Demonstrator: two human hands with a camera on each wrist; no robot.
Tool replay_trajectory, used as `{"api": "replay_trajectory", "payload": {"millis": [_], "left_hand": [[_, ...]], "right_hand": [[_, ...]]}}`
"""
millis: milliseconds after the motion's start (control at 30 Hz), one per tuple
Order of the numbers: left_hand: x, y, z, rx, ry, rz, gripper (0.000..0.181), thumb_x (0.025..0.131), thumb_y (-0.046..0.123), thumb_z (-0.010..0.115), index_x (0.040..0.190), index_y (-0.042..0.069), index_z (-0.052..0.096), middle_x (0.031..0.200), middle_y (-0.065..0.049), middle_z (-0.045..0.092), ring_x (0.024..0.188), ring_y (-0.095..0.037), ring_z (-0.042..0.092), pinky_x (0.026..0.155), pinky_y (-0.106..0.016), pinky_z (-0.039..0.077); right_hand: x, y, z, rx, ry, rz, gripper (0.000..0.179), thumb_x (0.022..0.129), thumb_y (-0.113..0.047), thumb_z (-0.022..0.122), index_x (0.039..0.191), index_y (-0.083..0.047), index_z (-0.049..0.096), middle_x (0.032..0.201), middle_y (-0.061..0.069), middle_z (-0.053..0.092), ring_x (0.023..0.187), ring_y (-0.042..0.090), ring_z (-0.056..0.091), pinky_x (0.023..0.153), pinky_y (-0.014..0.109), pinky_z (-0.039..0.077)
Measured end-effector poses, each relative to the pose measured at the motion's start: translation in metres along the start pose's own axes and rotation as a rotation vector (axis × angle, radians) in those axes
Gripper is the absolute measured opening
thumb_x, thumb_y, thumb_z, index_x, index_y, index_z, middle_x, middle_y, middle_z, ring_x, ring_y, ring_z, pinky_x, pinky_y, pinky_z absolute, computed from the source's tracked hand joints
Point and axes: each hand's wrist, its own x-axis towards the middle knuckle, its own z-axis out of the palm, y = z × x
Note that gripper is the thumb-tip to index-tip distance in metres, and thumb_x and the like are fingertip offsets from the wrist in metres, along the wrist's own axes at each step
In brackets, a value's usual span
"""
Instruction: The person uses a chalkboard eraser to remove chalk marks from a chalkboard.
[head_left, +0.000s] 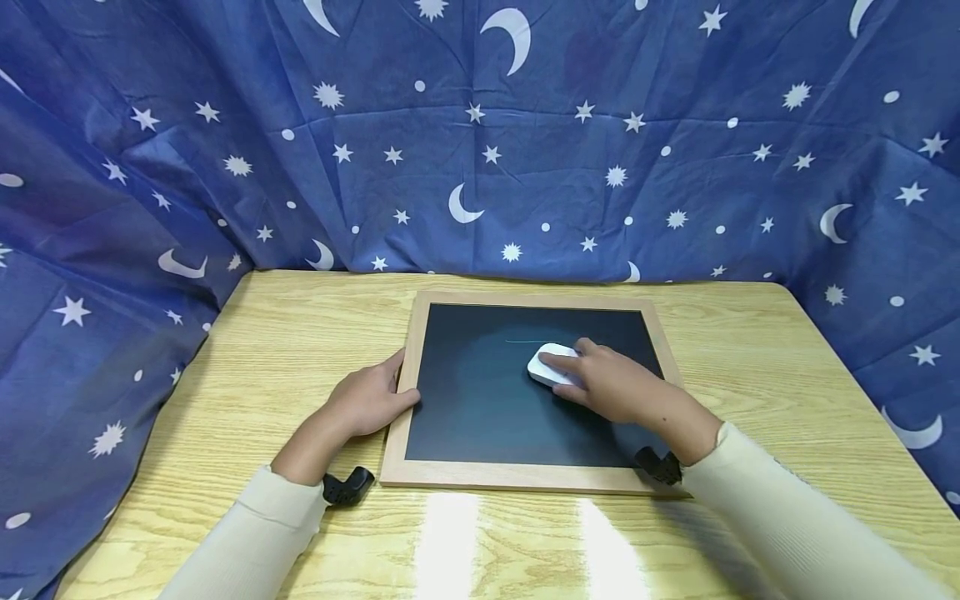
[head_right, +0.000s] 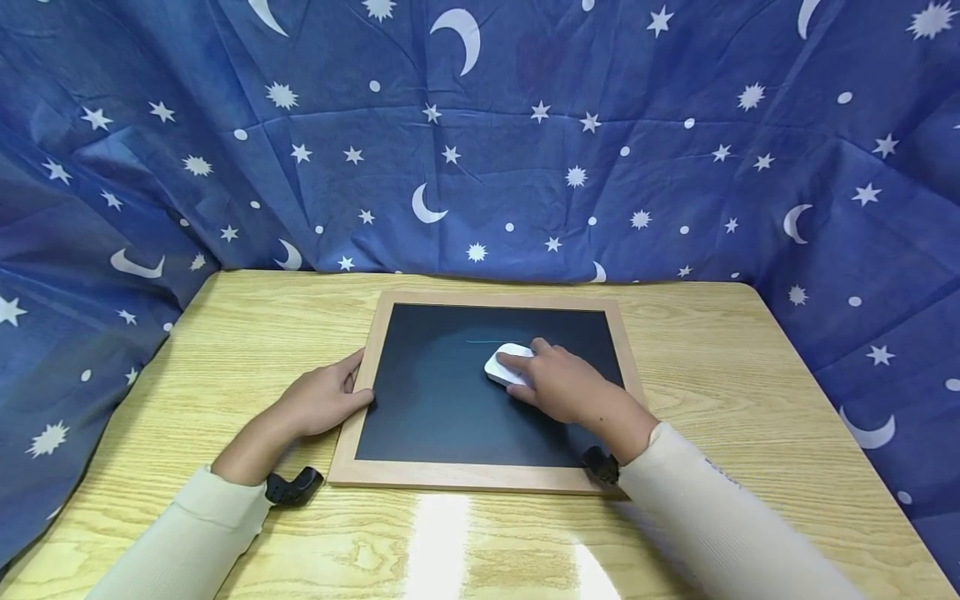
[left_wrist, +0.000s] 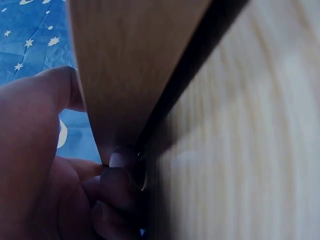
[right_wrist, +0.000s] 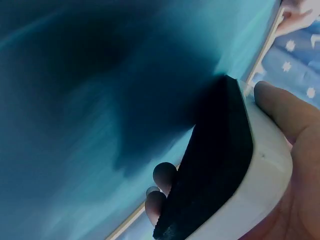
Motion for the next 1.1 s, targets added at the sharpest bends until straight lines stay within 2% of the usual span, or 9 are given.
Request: {"api": "replay_trajectory", "payload": {"millis": [233,367,500,833,1100], "left_hand": [[0.001,-0.001,0.000,-0.005,-0.001,0.007,0.083,0.088,0.039,0.056,0.161,0.021,0.022,0.070,0.002,0.065,0.059,-0.016,0.057,0.056,-0.031,0.042],[0.001,-0.002,0.001,-0.003,0.002,-0.002,0.083,0.088,0.040,0.057,0.161,0.022,0.022,0.072,0.002,0.066,0.061,-0.016,0.058,0.057,-0.031,0.043],[0.001,-0.002,0.000,-0.010,0.003,-0.003,0.084,0.087,0.039,0.057,0.161,0.021,0.023,0.073,0.002,0.066,0.061,-0.016,0.058,0.057,-0.031,0.043],[0.000,-0.001,-0.001,-0.010,0.010,0.002,0.082,0.087,0.038,0.057,0.160,0.022,0.025,0.075,0.002,0.067,0.063,-0.015,0.059,0.059,-0.031,0.043],[0.000,0.000,-0.001,-0.010,0.002,-0.006,0.082,0.087,0.039,0.057,0.161,0.022,0.024,0.072,0.002,0.066,0.062,-0.016,0.058,0.059,-0.032,0.043]], "right_hand": [[0.024,-0.044,0.001,-0.007,-0.043,-0.101,0.051,0.100,-0.038,0.058,0.150,-0.028,0.049,0.134,0.024,0.055,0.117,0.036,0.060,0.099,0.052,0.050],[0.034,-0.063,0.002,-0.021,-0.041,-0.181,0.050,0.100,-0.037,0.058,0.149,-0.027,0.051,0.126,0.021,0.057,0.106,0.033,0.062,0.093,0.049,0.052],[0.041,-0.074,0.003,-0.023,-0.030,-0.220,0.049,0.100,-0.037,0.058,0.148,-0.028,0.051,0.120,0.018,0.058,0.096,0.028,0.060,0.087,0.046,0.052],[0.045,-0.081,0.007,-0.108,0.014,-0.175,0.050,0.100,-0.044,0.056,0.148,-0.031,0.050,0.117,0.017,0.060,0.094,0.028,0.064,0.080,0.046,0.056],[0.047,-0.068,0.008,-0.121,0.047,-0.052,0.052,0.100,-0.044,0.055,0.150,-0.030,0.049,0.113,0.018,0.061,0.091,0.028,0.065,0.078,0.047,0.057]]}}
